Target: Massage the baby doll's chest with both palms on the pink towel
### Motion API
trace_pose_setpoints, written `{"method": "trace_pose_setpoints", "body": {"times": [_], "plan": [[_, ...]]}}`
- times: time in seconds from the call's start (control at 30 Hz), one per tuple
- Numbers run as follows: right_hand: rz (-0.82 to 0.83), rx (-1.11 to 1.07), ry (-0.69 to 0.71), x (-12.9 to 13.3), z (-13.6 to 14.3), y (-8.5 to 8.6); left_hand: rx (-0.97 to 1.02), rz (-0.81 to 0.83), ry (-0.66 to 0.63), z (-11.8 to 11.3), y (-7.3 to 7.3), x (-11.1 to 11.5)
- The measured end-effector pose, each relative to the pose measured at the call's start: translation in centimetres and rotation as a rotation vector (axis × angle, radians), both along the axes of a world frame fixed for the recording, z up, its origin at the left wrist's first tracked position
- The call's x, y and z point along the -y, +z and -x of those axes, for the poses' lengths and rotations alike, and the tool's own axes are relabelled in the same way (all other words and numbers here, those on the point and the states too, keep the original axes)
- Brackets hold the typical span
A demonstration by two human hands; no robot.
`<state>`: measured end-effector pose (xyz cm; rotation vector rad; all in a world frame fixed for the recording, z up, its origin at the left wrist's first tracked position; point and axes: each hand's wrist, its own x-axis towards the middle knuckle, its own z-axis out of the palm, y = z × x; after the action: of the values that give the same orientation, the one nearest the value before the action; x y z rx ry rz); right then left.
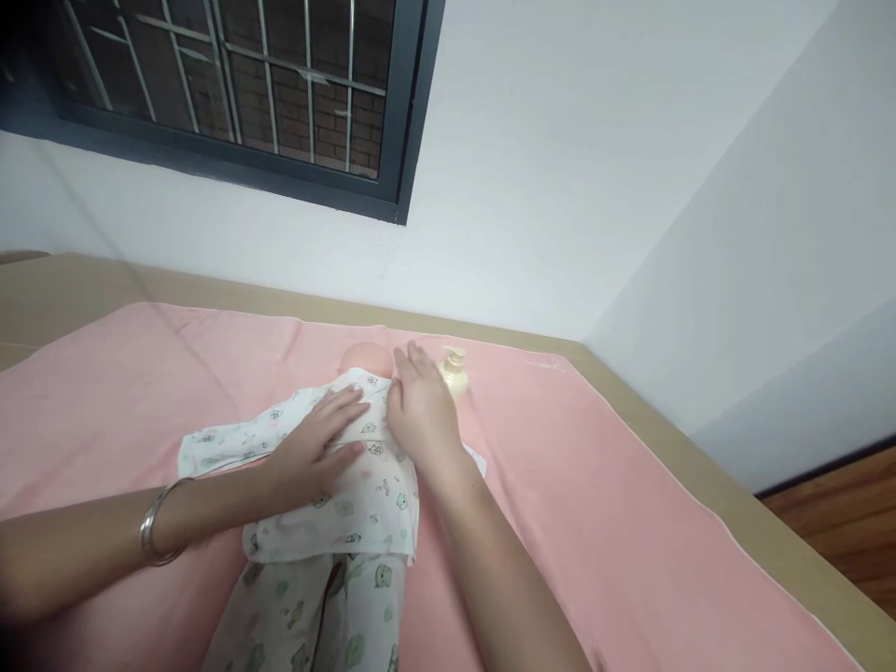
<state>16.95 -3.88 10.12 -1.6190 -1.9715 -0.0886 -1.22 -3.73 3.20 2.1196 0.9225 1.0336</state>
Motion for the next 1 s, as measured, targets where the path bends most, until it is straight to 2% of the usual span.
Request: {"method": "trace_pose_setpoints", "body": {"times": [0.1, 0.17, 0.23, 0.33, 0.5, 0.63, 0.73, 0.83, 0.9, 1.0], "plan": [[-0.097, -0.063, -0.125, -0.2, -2.2, 1.4, 0.405, 0.406, -0.218, -2.5, 3.7, -0.6], [-0.106, -0.066, -0.165, -0.6, -3.6, 1.4, 0.739, 0.733, -0.297, -4.7, 6.0, -2.0], [-0.067, -0.020, -0.134, -1.3, -4.7, 1.0, 0.932, 1.031, -0.323, -6.9, 7.8, -3.9], [0.014, 0.080, -0.093, -2.3, -5.4, -0.1, 1.134, 1.239, -0.285, -9.2, 9.3, -6.7], [0.001, 0.184, -0.122, -2.6, -5.0, -0.7, 1.179, 1.392, -0.277, -10.9, 9.6, -8.9], [-0.004, 0.168, -0.117, -2.2, -4.8, -0.2, 1.161, 1.364, -0.277, -11.5, 9.1, -8.8], [0.043, 0.133, -0.129, -2.0, -5.0, 0.3, 1.122, 1.316, -0.232, -11.2, 8.9, -7.8], [0.095, 0.070, -0.125, -1.6, -4.5, 0.8, 1.086, 1.278, -0.184, -10.2, 8.9, -5.7], [0.108, -0.021, -0.073, -0.8, -3.0, 1.1, 1.039, 1.236, -0.258, -9.3, 8.7, -4.0], [0.074, -0.159, 0.068, 1.5, 0.8, 1.1, 0.870, 1.097, -0.418, -7.7, 8.1, -2.3]]}}
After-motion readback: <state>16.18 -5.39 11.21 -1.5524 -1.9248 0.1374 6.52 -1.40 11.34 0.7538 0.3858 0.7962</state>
